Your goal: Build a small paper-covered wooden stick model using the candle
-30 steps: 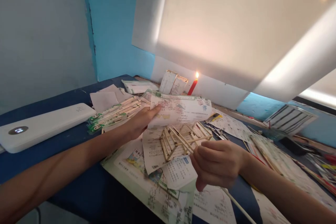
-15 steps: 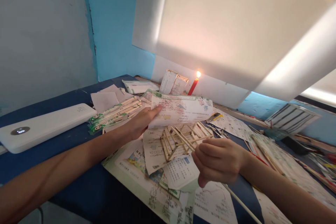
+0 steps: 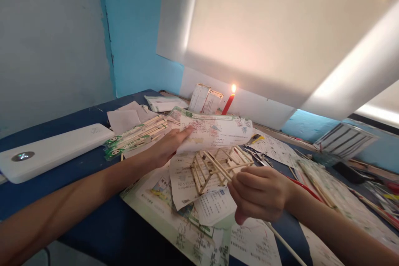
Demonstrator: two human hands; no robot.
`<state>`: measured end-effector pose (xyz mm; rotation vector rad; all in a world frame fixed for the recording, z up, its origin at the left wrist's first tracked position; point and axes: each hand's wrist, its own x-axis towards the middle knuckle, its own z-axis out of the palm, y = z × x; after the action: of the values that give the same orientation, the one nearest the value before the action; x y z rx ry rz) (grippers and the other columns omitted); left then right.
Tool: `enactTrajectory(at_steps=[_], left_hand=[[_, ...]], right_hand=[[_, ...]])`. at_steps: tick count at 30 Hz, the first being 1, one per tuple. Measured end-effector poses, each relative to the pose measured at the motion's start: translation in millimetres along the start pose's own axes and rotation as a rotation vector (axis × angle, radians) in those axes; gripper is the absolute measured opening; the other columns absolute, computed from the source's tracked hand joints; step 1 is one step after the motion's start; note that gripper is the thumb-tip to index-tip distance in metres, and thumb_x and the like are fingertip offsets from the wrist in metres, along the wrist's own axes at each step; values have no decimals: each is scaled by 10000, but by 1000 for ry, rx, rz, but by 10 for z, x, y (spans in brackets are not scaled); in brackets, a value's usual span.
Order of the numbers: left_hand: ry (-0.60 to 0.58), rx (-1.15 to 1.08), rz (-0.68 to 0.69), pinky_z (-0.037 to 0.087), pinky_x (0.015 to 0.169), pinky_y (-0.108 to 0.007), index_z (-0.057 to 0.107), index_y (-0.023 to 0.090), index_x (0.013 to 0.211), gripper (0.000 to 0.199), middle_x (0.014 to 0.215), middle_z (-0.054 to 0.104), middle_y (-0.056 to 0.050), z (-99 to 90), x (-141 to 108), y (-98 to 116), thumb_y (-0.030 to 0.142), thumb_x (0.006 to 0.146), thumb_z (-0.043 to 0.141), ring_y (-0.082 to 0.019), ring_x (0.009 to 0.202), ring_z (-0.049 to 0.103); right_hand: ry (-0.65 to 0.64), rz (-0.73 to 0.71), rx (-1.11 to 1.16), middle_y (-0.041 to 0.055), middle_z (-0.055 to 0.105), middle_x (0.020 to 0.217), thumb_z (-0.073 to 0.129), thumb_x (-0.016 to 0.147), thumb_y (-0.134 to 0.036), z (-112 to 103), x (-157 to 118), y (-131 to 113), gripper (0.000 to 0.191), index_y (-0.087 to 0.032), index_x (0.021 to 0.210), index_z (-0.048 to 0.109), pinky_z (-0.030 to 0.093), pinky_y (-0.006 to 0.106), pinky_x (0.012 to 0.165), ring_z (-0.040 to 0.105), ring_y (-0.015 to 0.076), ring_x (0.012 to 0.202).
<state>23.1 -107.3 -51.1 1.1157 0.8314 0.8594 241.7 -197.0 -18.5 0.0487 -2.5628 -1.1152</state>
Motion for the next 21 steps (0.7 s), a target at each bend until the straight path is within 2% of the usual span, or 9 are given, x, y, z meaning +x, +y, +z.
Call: enactTrajectory(at_steps=[7,14,21], left_hand=[[7,37,-15,476,791,-357,610,140,1120,555,1057,697,-123,-17,9,-17,555,753,642,-304,1023,619],[-24,29,-5,486,793,-336,622,170,1114,501,1119,687,-102,3,-17,16,543,780,619,-282,1029,623],[39,29,-56,506,698,-293,649,183,953,377,917,729,-71,9,-25,60,513,770,646,-246,895,665]], right_hand=[[-16,46,-42,26,621,609,446,931,-446,-27,-74,-27,430,-128,719,643,455,268,510,528,115,546],[-95,106,-87,38,614,622,438,945,-395,-152,-284,-60,404,-108,737,634,459,287,554,539,129,587],[-142,120,-111,37,611,634,413,959,-360,-211,-402,-57,401,-119,722,628,454,278,565,534,131,607]])
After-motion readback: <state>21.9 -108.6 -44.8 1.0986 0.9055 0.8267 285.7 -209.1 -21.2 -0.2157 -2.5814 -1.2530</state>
